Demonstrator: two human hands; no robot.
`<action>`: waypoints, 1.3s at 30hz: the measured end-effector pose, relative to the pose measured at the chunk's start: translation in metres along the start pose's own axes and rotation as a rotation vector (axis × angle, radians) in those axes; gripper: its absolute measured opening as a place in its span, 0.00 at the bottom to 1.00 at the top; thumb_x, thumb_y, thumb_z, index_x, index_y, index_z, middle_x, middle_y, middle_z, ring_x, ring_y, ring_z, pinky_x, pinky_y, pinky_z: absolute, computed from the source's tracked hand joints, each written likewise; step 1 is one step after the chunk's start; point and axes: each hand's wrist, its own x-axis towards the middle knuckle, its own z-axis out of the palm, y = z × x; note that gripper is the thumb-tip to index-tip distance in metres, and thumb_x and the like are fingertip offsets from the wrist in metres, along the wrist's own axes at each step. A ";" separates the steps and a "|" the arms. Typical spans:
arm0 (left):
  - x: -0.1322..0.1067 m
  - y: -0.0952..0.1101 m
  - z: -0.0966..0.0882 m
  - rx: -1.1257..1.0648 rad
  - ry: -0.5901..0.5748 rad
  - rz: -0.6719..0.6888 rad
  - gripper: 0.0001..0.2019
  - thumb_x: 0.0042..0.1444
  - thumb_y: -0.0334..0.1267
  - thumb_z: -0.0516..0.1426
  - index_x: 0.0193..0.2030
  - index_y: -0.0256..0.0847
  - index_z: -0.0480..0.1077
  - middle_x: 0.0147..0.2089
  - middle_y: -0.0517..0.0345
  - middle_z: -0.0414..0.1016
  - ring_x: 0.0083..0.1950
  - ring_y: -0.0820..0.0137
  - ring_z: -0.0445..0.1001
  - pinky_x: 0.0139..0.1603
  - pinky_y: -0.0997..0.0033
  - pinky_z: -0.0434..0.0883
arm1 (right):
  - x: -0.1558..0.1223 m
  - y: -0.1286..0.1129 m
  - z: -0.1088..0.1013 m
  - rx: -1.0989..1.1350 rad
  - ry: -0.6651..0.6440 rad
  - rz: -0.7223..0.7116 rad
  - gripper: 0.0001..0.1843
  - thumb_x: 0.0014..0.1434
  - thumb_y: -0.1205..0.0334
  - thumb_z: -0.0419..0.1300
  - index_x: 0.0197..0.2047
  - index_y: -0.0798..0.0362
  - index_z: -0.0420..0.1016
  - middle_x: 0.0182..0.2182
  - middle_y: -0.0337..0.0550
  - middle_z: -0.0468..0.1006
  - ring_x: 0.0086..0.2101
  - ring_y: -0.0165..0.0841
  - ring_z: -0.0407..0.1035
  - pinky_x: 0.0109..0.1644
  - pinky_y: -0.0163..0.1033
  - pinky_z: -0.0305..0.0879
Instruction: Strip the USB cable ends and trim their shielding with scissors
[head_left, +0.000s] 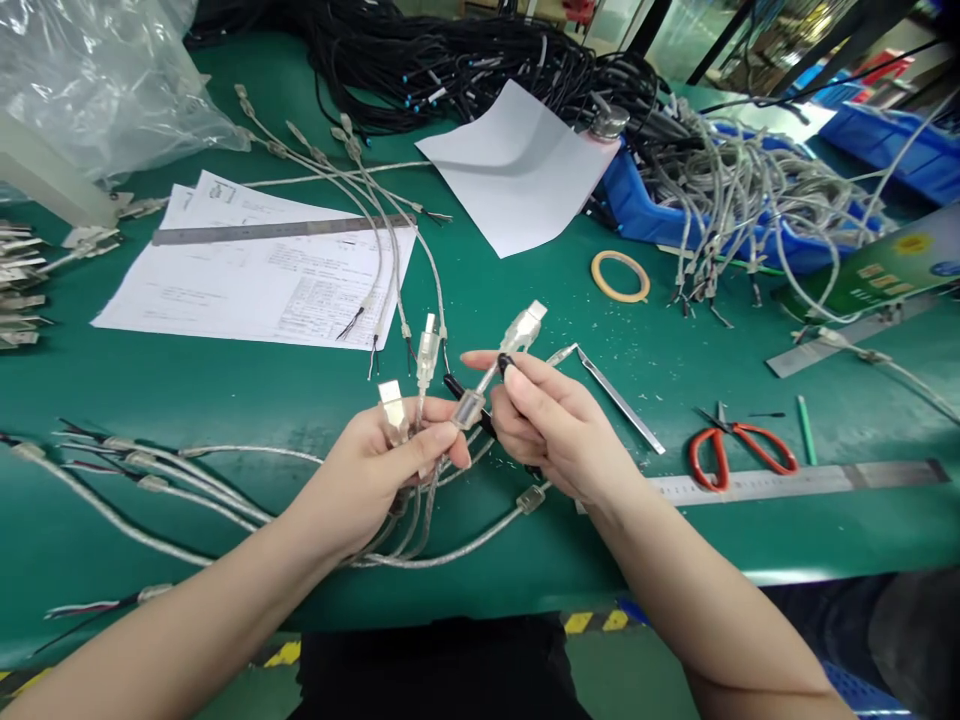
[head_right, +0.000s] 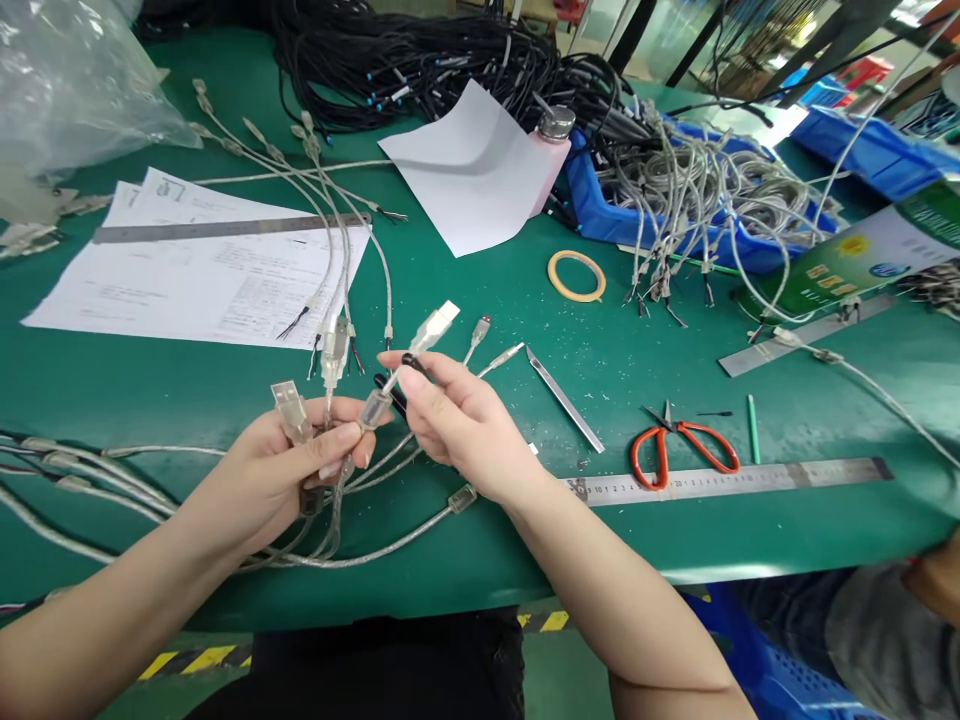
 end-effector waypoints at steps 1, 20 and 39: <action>0.000 0.001 0.001 -0.011 -0.022 -0.019 0.09 0.58 0.42 0.62 0.34 0.38 0.76 0.27 0.60 0.73 0.23 0.79 0.56 0.23 0.75 0.52 | 0.000 0.000 0.001 0.032 0.021 0.003 0.15 0.66 0.53 0.58 0.49 0.54 0.72 0.19 0.26 0.48 0.17 0.21 0.38 0.18 0.30 0.35; -0.004 -0.004 0.006 0.135 0.147 0.136 0.07 0.51 0.35 0.67 0.34 0.41 0.74 0.27 0.63 0.79 0.32 0.70 0.78 0.36 0.73 0.73 | -0.020 -0.008 0.009 -0.622 -0.202 -0.014 0.24 0.72 0.54 0.47 0.66 0.54 0.52 0.38 0.46 0.76 0.40 0.35 0.71 0.39 0.39 0.66; -0.006 0.002 0.005 -0.036 -0.099 -0.040 0.04 0.60 0.38 0.61 0.40 0.41 0.76 0.31 0.59 0.82 0.22 0.80 0.58 0.25 0.77 0.58 | -0.001 0.006 0.005 0.015 0.201 -0.104 0.13 0.61 0.53 0.64 0.34 0.53 0.69 0.18 0.27 0.51 0.17 0.20 0.43 0.18 0.31 0.40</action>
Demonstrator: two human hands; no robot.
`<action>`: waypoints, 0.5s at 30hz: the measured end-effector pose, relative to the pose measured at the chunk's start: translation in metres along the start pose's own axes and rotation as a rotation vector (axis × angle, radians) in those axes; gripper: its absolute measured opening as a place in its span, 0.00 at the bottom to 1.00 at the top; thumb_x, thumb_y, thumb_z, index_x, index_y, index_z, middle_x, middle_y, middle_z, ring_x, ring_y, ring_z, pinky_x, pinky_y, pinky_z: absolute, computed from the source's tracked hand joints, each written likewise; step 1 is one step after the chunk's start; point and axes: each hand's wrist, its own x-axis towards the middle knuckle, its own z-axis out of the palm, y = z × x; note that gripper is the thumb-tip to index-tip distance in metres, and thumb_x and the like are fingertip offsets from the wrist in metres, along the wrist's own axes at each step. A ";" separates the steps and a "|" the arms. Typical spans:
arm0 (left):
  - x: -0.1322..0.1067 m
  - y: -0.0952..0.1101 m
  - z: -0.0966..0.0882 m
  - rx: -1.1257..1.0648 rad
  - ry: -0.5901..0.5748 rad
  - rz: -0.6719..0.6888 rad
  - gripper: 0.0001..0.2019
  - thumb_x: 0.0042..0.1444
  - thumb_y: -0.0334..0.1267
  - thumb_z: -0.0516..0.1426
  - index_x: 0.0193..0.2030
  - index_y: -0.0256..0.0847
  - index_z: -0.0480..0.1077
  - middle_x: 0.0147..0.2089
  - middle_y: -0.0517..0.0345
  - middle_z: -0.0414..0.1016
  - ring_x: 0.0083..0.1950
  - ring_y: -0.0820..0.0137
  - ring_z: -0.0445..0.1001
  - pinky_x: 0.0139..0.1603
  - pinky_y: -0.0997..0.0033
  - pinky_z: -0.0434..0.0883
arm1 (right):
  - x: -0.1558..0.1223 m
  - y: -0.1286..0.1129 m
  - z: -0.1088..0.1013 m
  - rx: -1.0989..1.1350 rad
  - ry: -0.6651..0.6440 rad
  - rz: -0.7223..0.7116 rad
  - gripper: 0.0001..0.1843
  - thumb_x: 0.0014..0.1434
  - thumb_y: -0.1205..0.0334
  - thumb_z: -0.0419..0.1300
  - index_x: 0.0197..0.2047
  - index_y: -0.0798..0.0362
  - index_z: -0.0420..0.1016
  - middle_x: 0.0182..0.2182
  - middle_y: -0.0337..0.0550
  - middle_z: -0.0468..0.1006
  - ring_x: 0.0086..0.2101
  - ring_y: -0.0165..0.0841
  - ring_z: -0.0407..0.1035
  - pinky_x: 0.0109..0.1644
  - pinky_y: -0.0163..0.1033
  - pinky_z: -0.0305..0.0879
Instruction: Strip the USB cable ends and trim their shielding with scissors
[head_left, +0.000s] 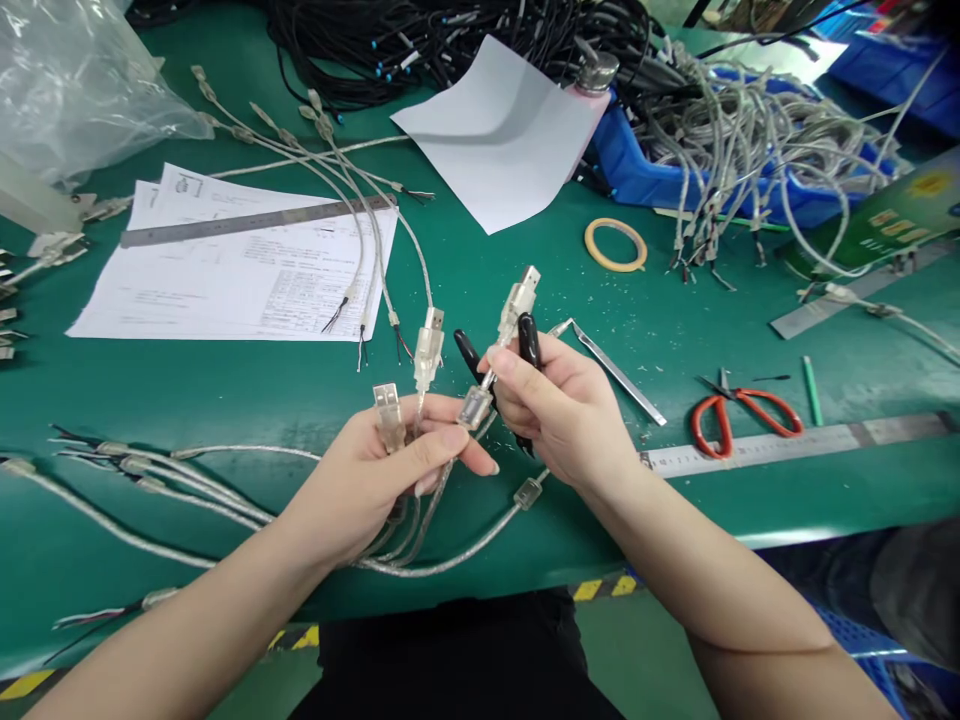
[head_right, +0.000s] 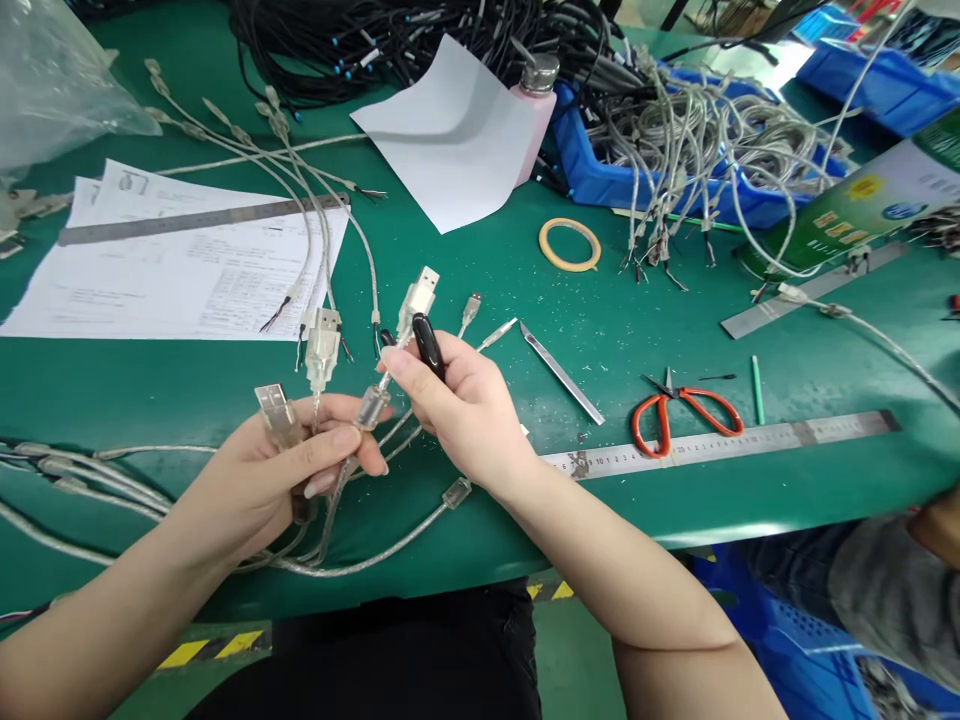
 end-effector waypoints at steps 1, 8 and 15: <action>0.000 -0.001 0.000 -0.016 0.004 -0.008 0.05 0.59 0.37 0.62 0.42 0.41 0.75 0.32 0.58 0.83 0.22 0.80 0.59 0.25 0.78 0.58 | 0.000 0.001 0.000 -0.024 0.018 -0.013 0.14 0.61 0.53 0.65 0.33 0.53 0.68 0.18 0.27 0.52 0.17 0.20 0.44 0.19 0.31 0.41; 0.001 -0.006 0.001 -0.017 0.057 0.023 0.07 0.58 0.37 0.63 0.36 0.38 0.70 0.31 0.55 0.84 0.21 0.82 0.60 0.25 0.81 0.60 | -0.002 0.002 -0.002 -0.254 0.029 -0.103 0.17 0.63 0.47 0.61 0.35 0.53 0.70 0.21 0.30 0.56 0.20 0.23 0.49 0.22 0.32 0.48; 0.004 -0.005 0.000 -0.057 0.115 0.063 0.07 0.57 0.34 0.64 0.31 0.37 0.71 0.26 0.60 0.81 0.20 0.83 0.59 0.22 0.82 0.55 | -0.014 -0.009 -0.001 -0.467 -0.384 -0.082 0.18 0.72 0.57 0.47 0.60 0.58 0.58 0.28 0.36 0.70 0.30 0.26 0.66 0.35 0.33 0.64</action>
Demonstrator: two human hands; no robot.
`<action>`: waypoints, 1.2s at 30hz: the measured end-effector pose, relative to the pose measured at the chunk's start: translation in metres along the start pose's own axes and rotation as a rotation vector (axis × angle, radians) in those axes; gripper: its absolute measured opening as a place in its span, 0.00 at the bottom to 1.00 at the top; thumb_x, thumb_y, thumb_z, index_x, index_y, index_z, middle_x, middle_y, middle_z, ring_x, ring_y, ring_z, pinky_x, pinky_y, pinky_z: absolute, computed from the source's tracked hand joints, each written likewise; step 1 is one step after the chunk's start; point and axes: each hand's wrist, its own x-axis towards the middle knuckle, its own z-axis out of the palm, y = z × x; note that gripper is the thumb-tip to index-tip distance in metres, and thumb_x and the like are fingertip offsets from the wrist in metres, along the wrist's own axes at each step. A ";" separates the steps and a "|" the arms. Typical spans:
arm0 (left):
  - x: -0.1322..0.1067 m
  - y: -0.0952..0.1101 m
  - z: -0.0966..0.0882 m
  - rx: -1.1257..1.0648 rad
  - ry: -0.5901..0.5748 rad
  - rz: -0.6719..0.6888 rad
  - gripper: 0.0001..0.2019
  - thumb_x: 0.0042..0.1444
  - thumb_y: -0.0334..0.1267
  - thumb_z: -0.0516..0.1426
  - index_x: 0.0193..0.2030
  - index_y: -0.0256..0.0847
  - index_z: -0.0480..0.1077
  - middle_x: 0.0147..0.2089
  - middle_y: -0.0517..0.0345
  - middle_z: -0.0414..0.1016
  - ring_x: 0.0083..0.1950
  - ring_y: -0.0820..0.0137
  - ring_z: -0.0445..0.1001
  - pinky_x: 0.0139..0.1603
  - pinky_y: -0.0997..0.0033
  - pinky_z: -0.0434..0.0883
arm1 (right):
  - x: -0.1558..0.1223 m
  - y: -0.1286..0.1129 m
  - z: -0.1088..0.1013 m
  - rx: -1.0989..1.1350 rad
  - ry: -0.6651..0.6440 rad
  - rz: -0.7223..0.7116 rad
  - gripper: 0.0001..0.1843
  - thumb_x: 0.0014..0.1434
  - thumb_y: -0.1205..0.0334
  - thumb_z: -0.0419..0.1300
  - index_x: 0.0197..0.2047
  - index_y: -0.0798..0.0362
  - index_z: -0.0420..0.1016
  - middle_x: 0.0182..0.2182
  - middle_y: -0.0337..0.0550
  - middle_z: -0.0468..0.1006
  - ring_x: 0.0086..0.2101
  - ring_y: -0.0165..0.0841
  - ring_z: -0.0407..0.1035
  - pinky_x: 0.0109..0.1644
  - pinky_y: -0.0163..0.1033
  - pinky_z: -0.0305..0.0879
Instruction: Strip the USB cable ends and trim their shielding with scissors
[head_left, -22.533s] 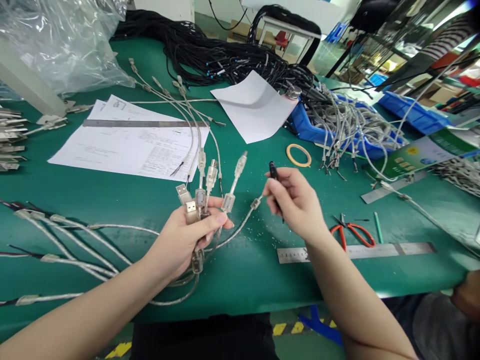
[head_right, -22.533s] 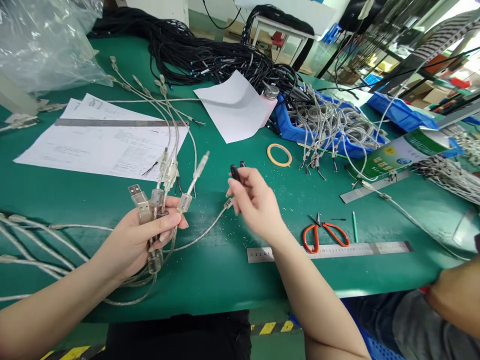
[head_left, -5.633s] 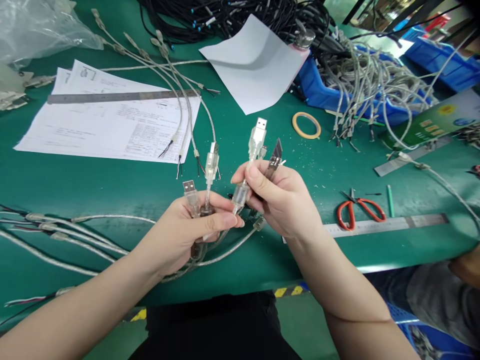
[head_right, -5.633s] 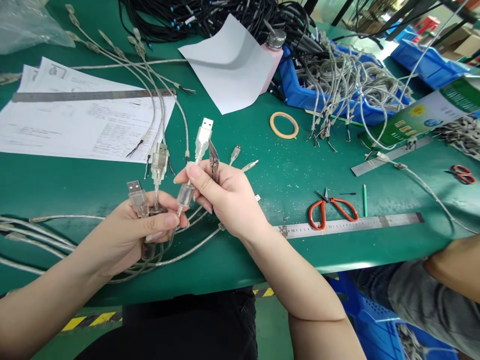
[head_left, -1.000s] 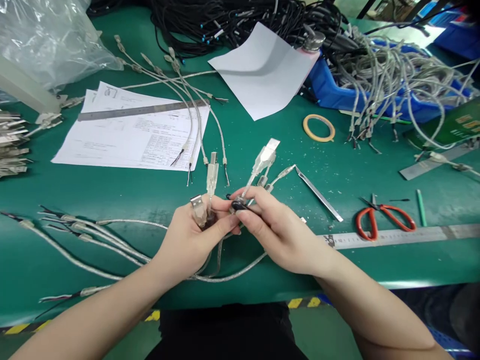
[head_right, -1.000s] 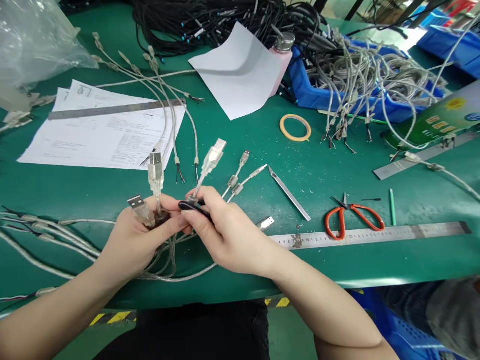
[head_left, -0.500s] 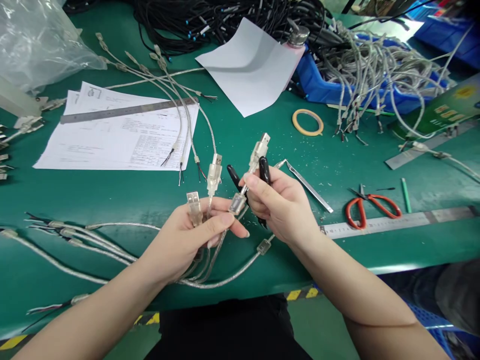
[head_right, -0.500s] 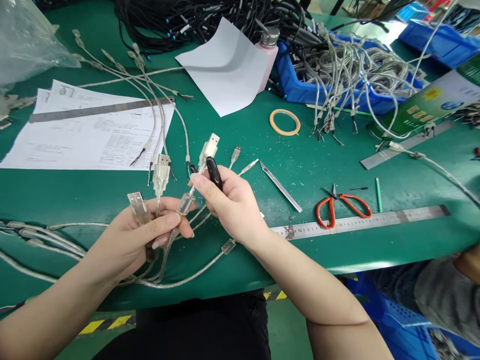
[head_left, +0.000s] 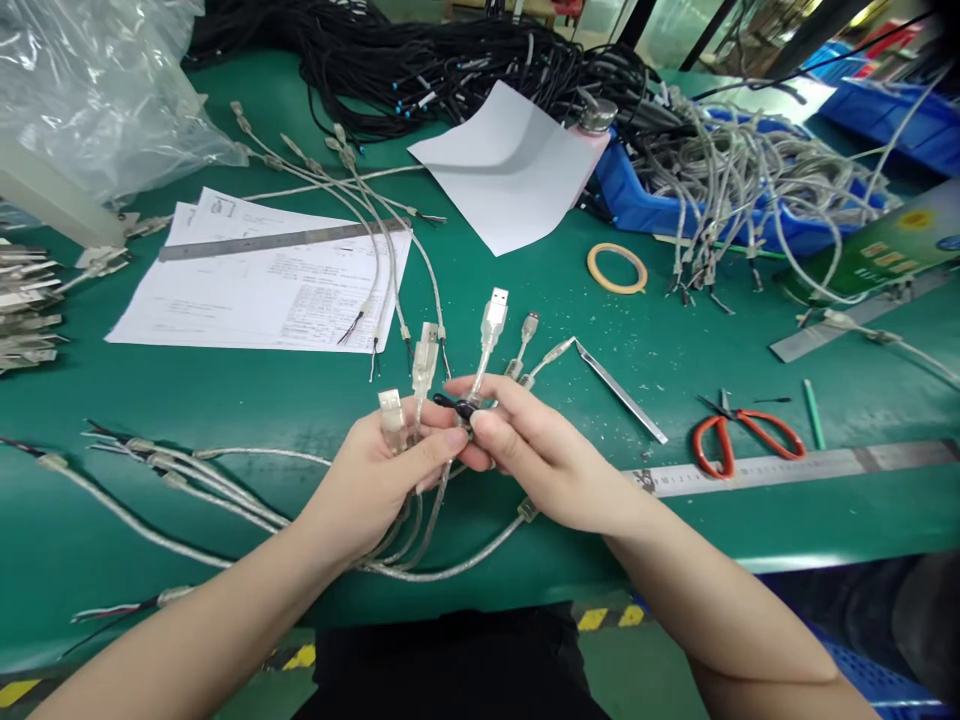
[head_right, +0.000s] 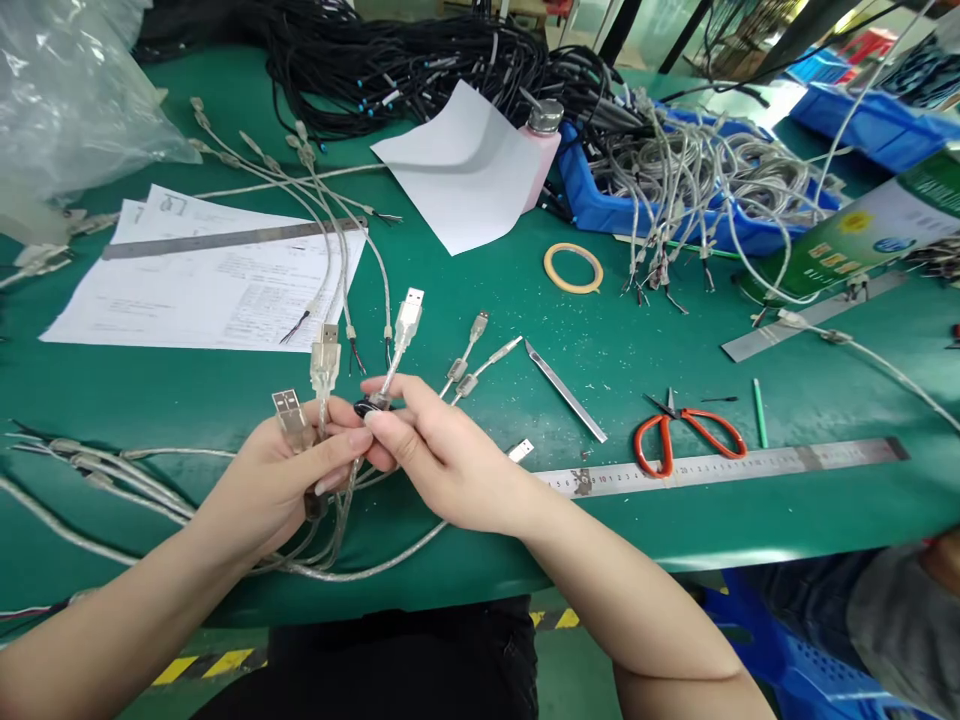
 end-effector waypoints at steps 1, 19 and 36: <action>0.000 0.000 0.000 -0.003 -0.003 -0.004 0.07 0.57 0.35 0.64 0.31 0.37 0.71 0.26 0.60 0.80 0.20 0.83 0.59 0.22 0.81 0.55 | 0.000 0.000 0.001 -0.076 -0.006 -0.030 0.16 0.72 0.58 0.48 0.57 0.58 0.59 0.29 0.37 0.72 0.30 0.27 0.68 0.37 0.33 0.64; 0.002 -0.004 -0.006 0.316 -0.189 0.049 0.10 0.66 0.43 0.55 0.39 0.41 0.73 0.36 0.61 0.69 0.40 0.74 0.66 0.42 0.73 0.63 | 0.006 0.001 -0.010 -0.285 0.317 0.027 0.11 0.63 0.55 0.60 0.40 0.54 0.77 0.28 0.39 0.75 0.28 0.28 0.68 0.31 0.33 0.64; -0.003 -0.003 -0.001 -0.020 -0.181 -0.129 0.09 0.60 0.41 0.61 0.44 0.41 0.77 0.39 0.55 0.80 0.37 0.70 0.79 0.35 0.72 0.78 | 0.013 0.005 -0.009 0.499 0.428 0.034 0.12 0.64 0.54 0.61 0.34 0.54 0.70 0.17 0.30 0.63 0.16 0.20 0.47 0.17 0.29 0.41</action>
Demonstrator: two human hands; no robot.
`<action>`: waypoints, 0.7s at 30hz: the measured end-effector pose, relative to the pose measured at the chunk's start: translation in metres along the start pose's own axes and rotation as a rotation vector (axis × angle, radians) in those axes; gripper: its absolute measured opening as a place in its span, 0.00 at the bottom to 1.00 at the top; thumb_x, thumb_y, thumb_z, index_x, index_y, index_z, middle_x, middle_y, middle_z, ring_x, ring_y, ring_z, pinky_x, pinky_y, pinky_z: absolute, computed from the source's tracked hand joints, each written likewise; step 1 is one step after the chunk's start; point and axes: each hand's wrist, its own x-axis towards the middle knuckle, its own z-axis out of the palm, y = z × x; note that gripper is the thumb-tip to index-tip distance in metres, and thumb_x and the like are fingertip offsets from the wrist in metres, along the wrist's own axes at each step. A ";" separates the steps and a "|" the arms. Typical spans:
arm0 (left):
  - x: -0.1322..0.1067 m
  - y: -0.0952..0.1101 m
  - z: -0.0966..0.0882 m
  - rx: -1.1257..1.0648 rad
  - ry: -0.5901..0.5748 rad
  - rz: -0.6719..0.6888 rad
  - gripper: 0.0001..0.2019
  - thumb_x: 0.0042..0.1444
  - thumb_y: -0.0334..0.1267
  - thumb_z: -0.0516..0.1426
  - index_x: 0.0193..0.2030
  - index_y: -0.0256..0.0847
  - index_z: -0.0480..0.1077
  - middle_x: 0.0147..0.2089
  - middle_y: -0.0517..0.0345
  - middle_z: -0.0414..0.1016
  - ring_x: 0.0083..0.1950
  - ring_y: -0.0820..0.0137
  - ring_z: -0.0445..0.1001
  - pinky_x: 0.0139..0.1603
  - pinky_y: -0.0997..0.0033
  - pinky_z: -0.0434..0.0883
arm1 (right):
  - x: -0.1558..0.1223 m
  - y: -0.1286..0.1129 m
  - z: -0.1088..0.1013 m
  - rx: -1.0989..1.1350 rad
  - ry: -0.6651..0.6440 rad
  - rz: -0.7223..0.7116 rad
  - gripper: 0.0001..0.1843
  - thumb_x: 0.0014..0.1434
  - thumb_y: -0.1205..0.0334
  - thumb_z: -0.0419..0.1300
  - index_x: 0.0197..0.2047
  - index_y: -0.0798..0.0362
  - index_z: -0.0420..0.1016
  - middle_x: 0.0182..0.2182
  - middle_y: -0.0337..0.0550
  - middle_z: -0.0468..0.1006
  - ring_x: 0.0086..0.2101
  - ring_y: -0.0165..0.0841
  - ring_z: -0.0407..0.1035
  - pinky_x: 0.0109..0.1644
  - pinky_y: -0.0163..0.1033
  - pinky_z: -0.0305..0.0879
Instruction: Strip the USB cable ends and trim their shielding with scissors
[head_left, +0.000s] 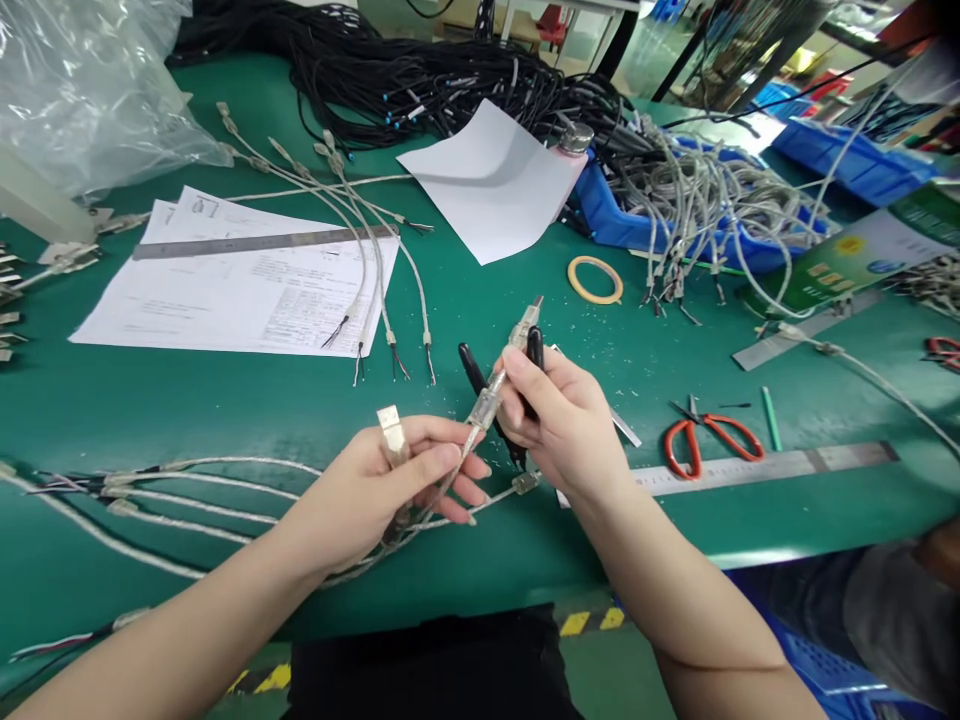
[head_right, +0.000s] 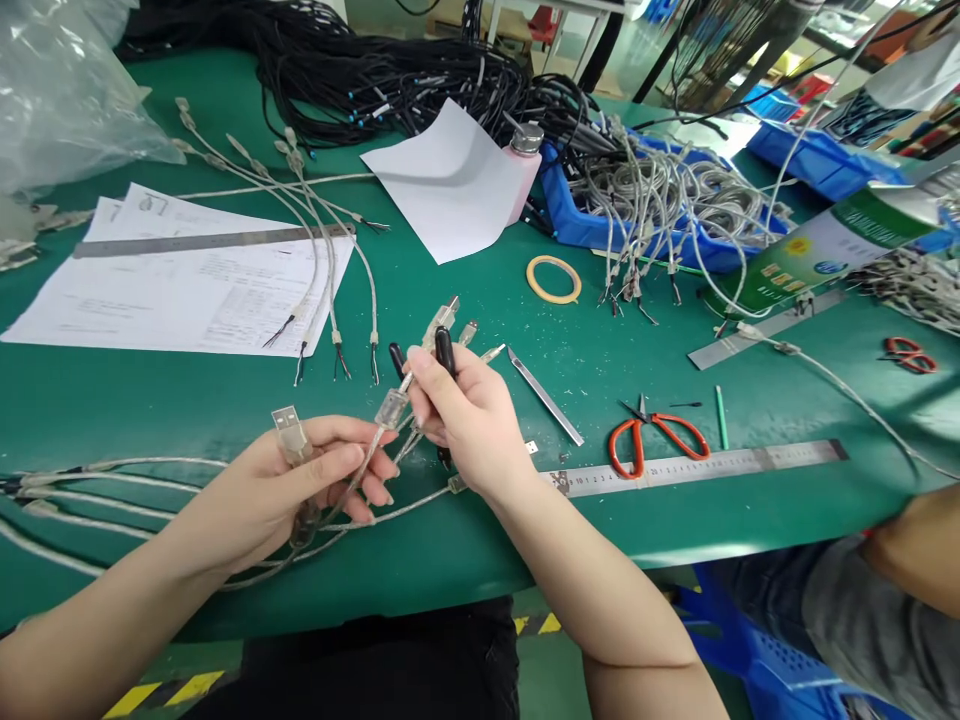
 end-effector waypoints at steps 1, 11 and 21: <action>0.000 0.000 0.000 0.000 0.012 -0.010 0.09 0.61 0.42 0.60 0.44 0.41 0.78 0.40 0.55 0.80 0.38 0.69 0.80 0.39 0.70 0.78 | 0.000 0.001 0.001 -0.003 -0.010 0.007 0.13 0.64 0.54 0.61 0.34 0.54 0.69 0.18 0.31 0.64 0.16 0.20 0.47 0.17 0.29 0.41; 0.003 -0.005 -0.006 -0.009 0.145 0.055 0.06 0.61 0.40 0.61 0.41 0.43 0.79 0.27 0.64 0.70 0.26 0.81 0.63 0.26 0.82 0.61 | -0.003 0.002 0.002 -0.002 -0.055 0.042 0.14 0.65 0.53 0.60 0.33 0.53 0.68 0.18 0.30 0.65 0.16 0.20 0.47 0.17 0.29 0.41; 0.004 0.003 0.002 -0.043 0.148 -0.028 0.07 0.55 0.40 0.66 0.35 0.40 0.78 0.30 0.58 0.78 0.21 0.83 0.56 0.21 0.81 0.52 | -0.004 0.003 0.006 -0.045 0.020 0.061 0.19 0.61 0.51 0.64 0.26 0.53 0.64 0.16 0.30 0.63 0.16 0.21 0.50 0.17 0.29 0.44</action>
